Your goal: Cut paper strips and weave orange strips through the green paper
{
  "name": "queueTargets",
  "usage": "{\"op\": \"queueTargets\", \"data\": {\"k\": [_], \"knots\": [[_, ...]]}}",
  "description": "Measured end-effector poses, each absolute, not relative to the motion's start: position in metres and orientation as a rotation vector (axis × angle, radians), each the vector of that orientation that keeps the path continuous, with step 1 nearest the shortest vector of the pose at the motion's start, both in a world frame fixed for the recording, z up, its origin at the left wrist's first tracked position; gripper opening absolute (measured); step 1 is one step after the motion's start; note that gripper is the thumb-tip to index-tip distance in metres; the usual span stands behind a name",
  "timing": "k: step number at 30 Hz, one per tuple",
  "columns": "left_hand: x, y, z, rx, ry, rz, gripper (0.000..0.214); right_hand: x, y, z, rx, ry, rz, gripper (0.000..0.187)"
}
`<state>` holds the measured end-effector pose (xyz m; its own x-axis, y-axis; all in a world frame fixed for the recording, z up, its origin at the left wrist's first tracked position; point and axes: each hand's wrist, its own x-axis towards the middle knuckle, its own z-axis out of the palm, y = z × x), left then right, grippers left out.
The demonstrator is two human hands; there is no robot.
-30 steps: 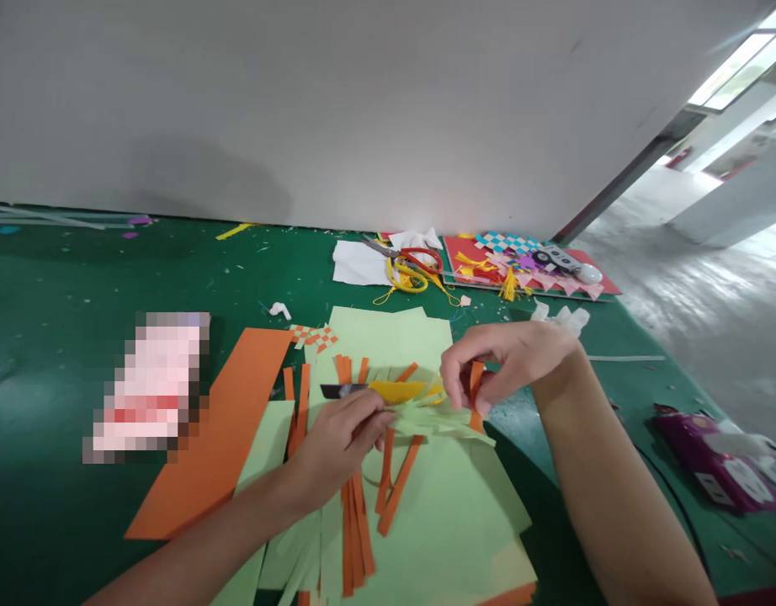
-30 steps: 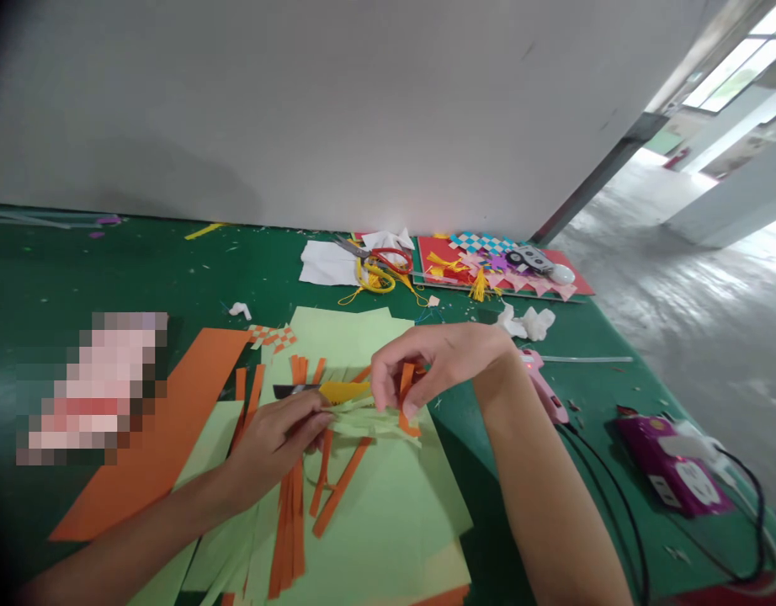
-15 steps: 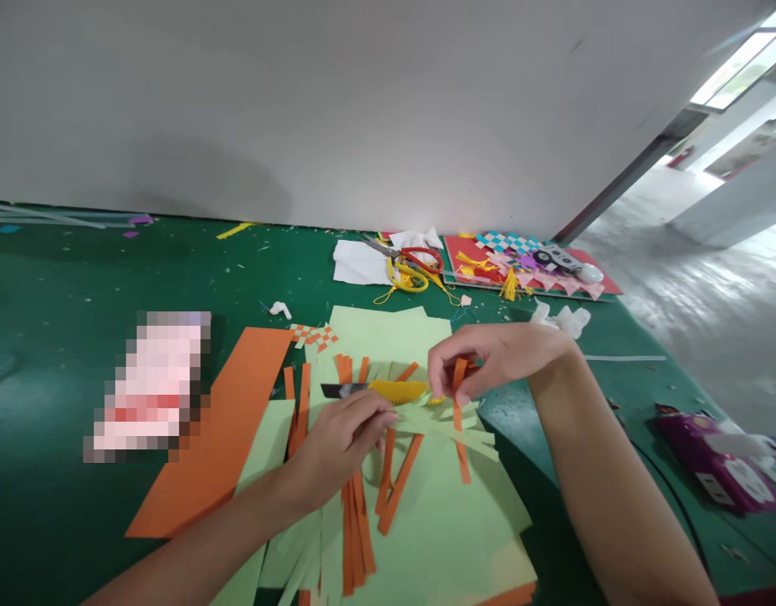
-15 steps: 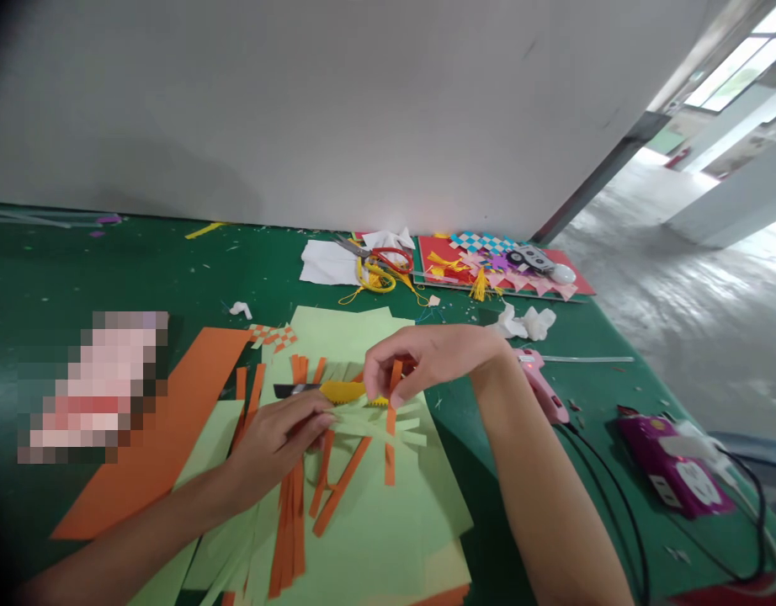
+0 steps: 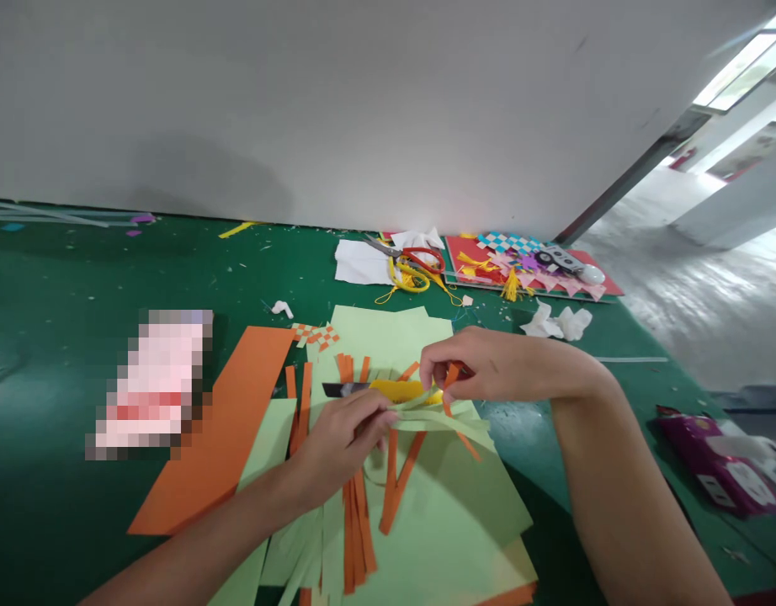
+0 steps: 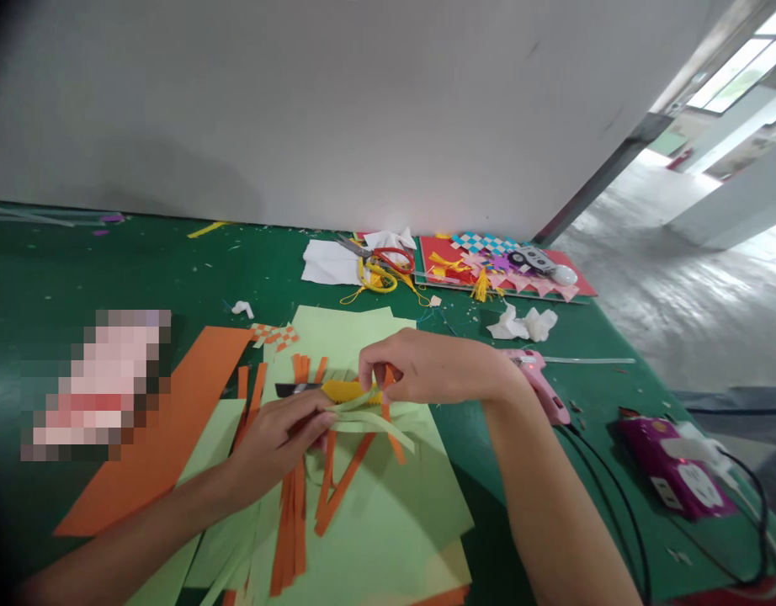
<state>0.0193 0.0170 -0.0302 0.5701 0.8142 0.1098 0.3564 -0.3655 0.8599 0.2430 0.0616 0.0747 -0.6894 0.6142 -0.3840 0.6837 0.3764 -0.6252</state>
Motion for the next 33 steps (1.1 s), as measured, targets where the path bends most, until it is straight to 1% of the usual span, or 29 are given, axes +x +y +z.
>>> {"op": "queueTargets", "data": {"k": [8,12,16,24,33], "knots": [[0.019,0.017,-0.027,1.954,0.938,0.655,0.028,0.242,0.056,0.072,1.299,2.509,-1.022,0.020],[0.020,0.018,-0.026,1.961,0.937,0.655,0.029,0.244,0.056,0.073,1.292,2.486,-1.016,0.019],[0.019,0.018,-0.028,1.968,0.947,0.653,0.029,0.241,0.057,0.074,1.241,2.489,-1.086,0.016],[0.018,0.017,-0.028,1.961,0.952,0.637,0.031,0.240,0.059,0.075,1.145,2.511,-1.263,0.014],[0.019,0.018,-0.028,1.965,0.942,0.636,0.032,0.249,0.067,0.074,1.050,2.441,-1.523,0.016]]}}
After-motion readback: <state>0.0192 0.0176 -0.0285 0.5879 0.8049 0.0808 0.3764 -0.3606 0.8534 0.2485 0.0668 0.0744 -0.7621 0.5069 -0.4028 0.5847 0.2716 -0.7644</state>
